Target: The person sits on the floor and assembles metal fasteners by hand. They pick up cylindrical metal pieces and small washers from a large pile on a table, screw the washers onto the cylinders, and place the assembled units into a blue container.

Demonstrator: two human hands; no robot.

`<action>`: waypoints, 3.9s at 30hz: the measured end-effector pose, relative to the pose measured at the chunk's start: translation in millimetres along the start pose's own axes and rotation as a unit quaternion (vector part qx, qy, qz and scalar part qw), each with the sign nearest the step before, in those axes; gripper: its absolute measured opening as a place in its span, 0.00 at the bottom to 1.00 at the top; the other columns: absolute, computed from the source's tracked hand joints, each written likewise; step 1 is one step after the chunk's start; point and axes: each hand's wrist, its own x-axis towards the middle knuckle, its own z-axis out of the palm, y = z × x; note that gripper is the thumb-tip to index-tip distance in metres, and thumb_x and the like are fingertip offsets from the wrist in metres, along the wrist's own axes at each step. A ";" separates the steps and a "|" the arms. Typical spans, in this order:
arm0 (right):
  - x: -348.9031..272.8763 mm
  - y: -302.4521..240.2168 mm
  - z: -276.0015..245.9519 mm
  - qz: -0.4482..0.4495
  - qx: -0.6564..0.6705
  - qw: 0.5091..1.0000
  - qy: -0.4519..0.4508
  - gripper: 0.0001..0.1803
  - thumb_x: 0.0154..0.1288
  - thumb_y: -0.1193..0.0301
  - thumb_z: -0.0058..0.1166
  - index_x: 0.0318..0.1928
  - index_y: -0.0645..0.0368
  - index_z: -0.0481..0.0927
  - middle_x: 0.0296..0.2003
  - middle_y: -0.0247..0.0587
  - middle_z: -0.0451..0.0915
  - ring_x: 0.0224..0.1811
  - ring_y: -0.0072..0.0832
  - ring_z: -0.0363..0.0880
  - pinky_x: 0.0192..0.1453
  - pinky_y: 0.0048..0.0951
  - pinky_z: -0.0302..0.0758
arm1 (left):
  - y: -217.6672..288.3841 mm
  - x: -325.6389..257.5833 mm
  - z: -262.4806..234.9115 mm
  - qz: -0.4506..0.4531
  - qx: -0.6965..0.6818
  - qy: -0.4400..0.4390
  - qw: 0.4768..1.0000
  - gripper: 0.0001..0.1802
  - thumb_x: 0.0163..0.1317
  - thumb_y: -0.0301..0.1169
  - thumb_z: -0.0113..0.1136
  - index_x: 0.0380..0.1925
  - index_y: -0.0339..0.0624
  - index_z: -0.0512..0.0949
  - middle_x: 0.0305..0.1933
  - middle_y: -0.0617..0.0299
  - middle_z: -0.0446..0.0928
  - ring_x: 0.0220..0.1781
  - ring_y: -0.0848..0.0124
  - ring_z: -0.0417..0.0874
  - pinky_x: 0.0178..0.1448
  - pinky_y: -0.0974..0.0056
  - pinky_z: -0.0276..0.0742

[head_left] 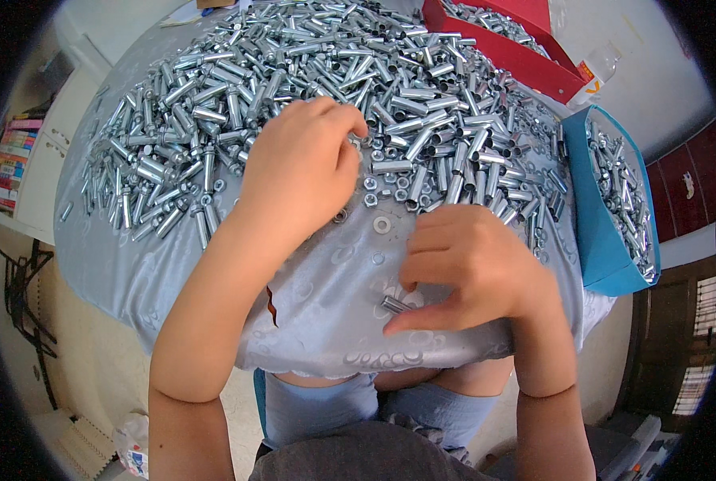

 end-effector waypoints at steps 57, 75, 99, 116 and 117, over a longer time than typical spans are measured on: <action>4.0 20.8 6.3 0.239 0.145 0.910 0.307 0.16 0.49 0.77 0.61 0.40 0.62 0.74 0.32 0.35 0.75 0.33 0.19 0.75 0.30 0.18 0.73 | 17.2 5.5 -5.8 -0.167 -0.550 -0.125 0.809 0.11 0.56 0.34 0.59 0.34 0.37 0.76 0.28 0.68 0.75 0.27 0.82 0.73 0.31 0.77 0.69; 5.2 15.2 4.8 0.185 -0.026 0.949 0.255 0.15 0.46 0.79 0.60 0.38 0.62 0.75 0.31 0.43 0.77 0.34 0.30 0.78 0.37 0.26 0.73 | 25.9 -4.9 12.6 -0.157 -0.545 -0.152 0.810 0.13 0.61 0.37 0.50 0.40 0.40 0.68 0.31 0.69 0.69 0.28 0.83 0.64 0.30 0.78 0.61; 3.6 16.1 10.5 0.111 -0.173 0.973 0.101 0.07 0.43 0.71 0.61 0.27 0.54 0.81 0.40 0.37 0.74 0.45 0.36 0.68 0.48 0.35 0.67 | 22.2 6.4 -7.8 -0.280 -0.648 -0.076 0.705 0.13 0.61 0.36 0.48 0.34 0.34 0.71 0.14 0.75 0.53 0.13 0.84 0.49 0.18 0.75 0.45; 8.4 7.3 0.6 0.250 0.344 0.845 0.326 0.08 0.56 0.77 0.55 0.37 0.66 0.75 0.34 0.37 0.78 0.36 0.17 0.75 0.40 0.17 0.71 | 29.9 2.5 -7.8 -0.276 -0.594 -0.180 0.734 0.06 0.59 0.33 0.49 0.31 0.42 0.71 0.14 0.76 0.54 0.12 0.86 0.51 0.14 0.78 0.45; 7.5 8.7 -0.6 0.253 0.372 0.837 0.313 0.09 0.56 0.78 0.55 0.39 0.66 0.75 0.34 0.38 0.78 0.37 0.19 0.75 0.43 0.18 0.72 | 28.3 1.4 -6.5 -0.262 -0.607 -0.190 0.726 0.06 0.59 0.32 0.49 0.31 0.42 0.71 0.14 0.76 0.54 0.12 0.87 0.51 0.14 0.78 0.45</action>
